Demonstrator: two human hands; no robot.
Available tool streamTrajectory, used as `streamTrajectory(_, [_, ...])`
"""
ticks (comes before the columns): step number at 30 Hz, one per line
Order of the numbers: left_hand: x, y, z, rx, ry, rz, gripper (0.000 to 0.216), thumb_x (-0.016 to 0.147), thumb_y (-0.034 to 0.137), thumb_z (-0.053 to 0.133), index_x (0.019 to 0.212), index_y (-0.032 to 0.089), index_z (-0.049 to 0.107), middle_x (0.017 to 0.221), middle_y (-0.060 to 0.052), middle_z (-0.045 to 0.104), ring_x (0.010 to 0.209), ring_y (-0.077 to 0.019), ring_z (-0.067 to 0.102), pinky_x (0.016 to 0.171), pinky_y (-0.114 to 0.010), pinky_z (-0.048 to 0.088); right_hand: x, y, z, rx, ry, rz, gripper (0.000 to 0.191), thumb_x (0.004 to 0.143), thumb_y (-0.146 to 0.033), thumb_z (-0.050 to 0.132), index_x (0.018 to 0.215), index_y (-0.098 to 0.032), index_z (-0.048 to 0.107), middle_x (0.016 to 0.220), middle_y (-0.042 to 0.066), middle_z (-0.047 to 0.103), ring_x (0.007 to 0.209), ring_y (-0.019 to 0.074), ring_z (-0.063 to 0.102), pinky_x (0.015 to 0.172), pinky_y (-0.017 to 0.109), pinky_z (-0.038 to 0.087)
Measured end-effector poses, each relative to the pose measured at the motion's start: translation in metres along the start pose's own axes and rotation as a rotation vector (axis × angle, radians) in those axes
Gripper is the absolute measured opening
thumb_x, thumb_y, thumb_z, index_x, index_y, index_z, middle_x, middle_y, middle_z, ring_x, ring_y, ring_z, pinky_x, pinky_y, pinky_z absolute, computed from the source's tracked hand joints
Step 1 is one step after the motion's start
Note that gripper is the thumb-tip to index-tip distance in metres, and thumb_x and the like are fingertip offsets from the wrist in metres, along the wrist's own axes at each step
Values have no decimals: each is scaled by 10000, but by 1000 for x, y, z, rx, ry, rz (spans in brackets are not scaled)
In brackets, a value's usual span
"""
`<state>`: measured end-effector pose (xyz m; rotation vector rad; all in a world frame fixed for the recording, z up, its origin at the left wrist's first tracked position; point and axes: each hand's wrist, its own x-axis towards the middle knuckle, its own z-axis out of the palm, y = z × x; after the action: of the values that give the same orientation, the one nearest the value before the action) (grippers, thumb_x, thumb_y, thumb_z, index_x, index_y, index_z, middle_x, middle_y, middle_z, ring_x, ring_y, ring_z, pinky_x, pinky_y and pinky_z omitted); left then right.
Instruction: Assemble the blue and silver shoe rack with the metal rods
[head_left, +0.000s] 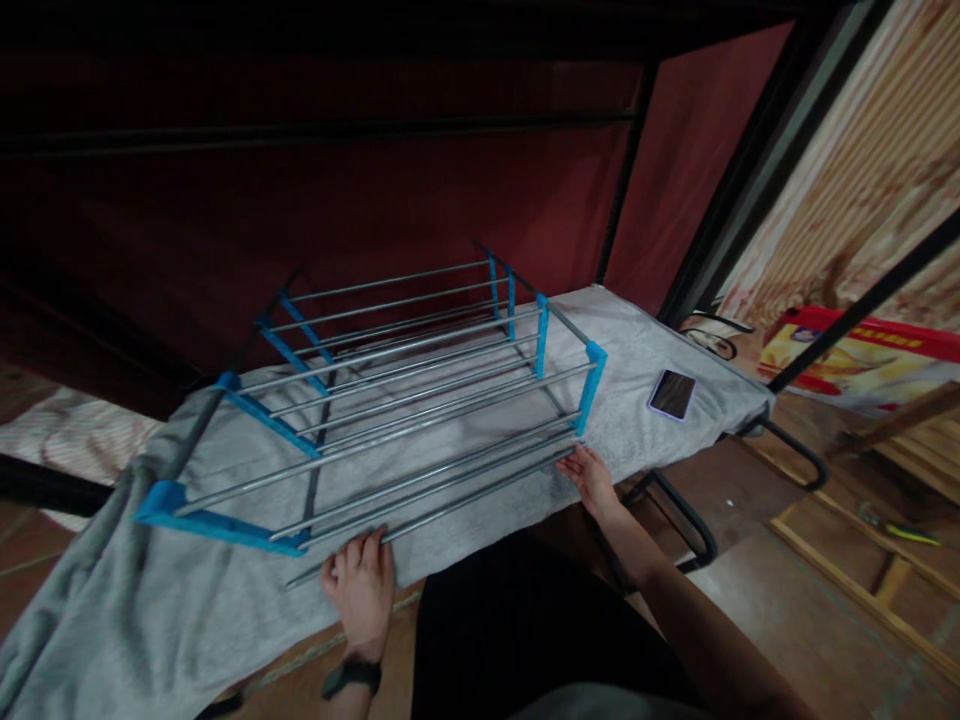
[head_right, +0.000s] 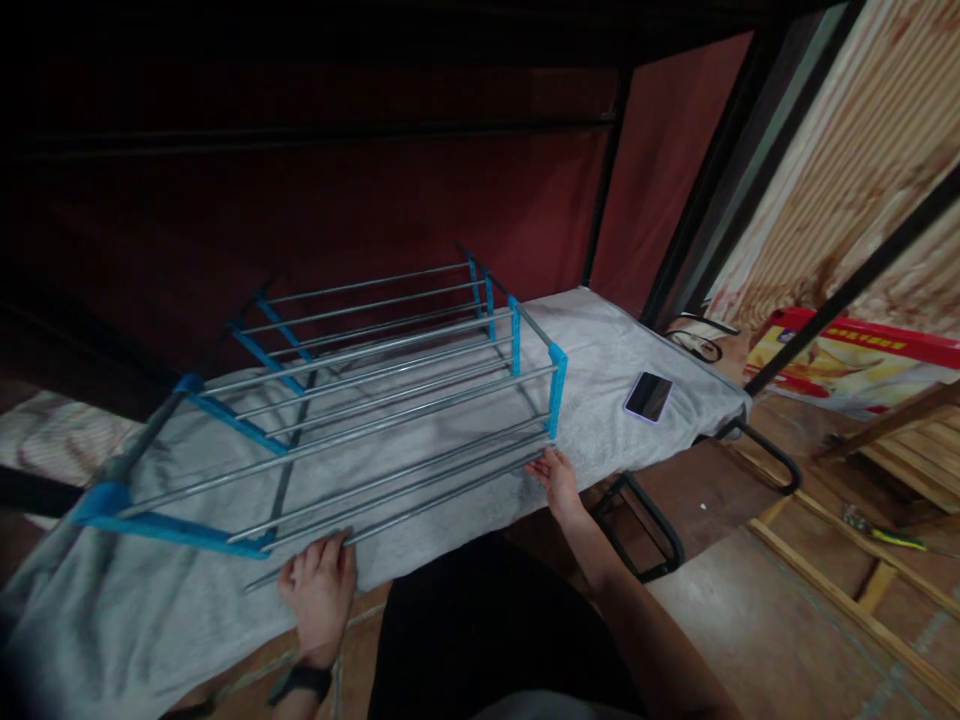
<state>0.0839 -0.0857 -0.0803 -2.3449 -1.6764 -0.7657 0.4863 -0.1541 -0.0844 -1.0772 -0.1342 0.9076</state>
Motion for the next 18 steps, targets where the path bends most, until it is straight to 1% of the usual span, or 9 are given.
streamTrajectory(2, [-1, -5, -4, -4, 49, -117, 328, 931, 303, 429, 1118, 197, 676, 1152, -142, 620, 1117, -311, 517, 1070, -558, 260, 0, -1, -1, -10, 0, 2, 356, 687, -496, 830, 734, -252, 576, 657, -14, 649, 682, 183, 661, 730, 354, 629])
streamTrajectory(4, [-2, -12, -9, -16, 101, -261, 310, 920, 301, 450, 1112, 197, 670, 1258, -157, 570, 1201, -338, 479, 1062, -585, 267, 0, -1, -3, -22, -13, 11, 341, 693, -474, 829, 719, -253, 571, 657, -21, 655, 678, 165, 659, 740, 330, 628])
streamTrajectory(6, [-1, -18, -14, -70, 150, -382, 298, 900, 285, 481, 1120, 192, 658, 1321, -164, 521, 1238, -342, 461, 1041, -570, 319, 2, 0, -7, -36, -25, 28, 315, 703, -445, 822, 708, -249, 575, 655, -25, 658, 675, 156, 661, 755, 322, 629])
streamTrajectory(8, [0, -24, -17, -162, 202, -452, 323, 870, 241, 503, 1159, 179, 635, 1376, -177, 465, 1255, -324, 461, 1026, -523, 377, 6, 2, -15, -47, -18, 38, 263, 714, -405, 807, 719, -241, 601, 657, -20, 663, 683, 158, 670, 771, 325, 629])
streamTrajectory(11, [5, -29, -20, -258, 313, -566, 403, 852, 203, 512, 1247, 168, 584, 1475, -206, 352, 1322, -323, 421, 1052, -504, 387, 16, 9, -28, -79, -37, 31, 166, 757, -367, 743, 768, -236, 642, 741, 4, 695, 737, 168, 693, 793, 331, 628])
streamTrajectory(12, [7, -30, -19, -303, 340, -613, 407, 856, 207, 514, 1256, 161, 574, 1480, -217, 344, 1329, -324, 421, 1049, -498, 399, 19, 11, -32, -97, -26, 30, 146, 766, -363, 726, 770, -239, 648, 746, 7, 693, 735, 171, 694, 786, 337, 631])
streamTrajectory(14, [10, -31, -16, -483, 348, -721, 381, 866, 216, 516, 1240, 160, 564, 1398, -224, 443, 1259, -306, 500, 998, -477, 455, 26, 14, -39, -125, -31, 34, 108, 783, -342, 697, 767, -244, 655, 768, 16, 693, 751, 171, 698, 796, 333, 629])
streamTrajectory(16, [13, -29, -12, -750, 369, -866, 368, 864, 213, 538, 1229, 170, 538, 1258, -199, 561, 1118, -266, 599, 929, -448, 506, 30, 15, -44, -139, -27, 41, 99, 789, -327, 686, 740, -247, 651, 770, 23, 685, 744, 171, 697, 794, 334, 629])
streamTrajectory(18, [14, -26, -7, -1029, 443, -1024, 418, 843, 179, 576, 1253, 186, 493, 1176, -162, 615, 1011, -220, 652, 889, -413, 528, 32, 15, -46, -143, -23, 50, 109, 788, -321, 683, 721, -245, 644, 769, 28, 679, 731, 171, 693, 784, 335, 631])
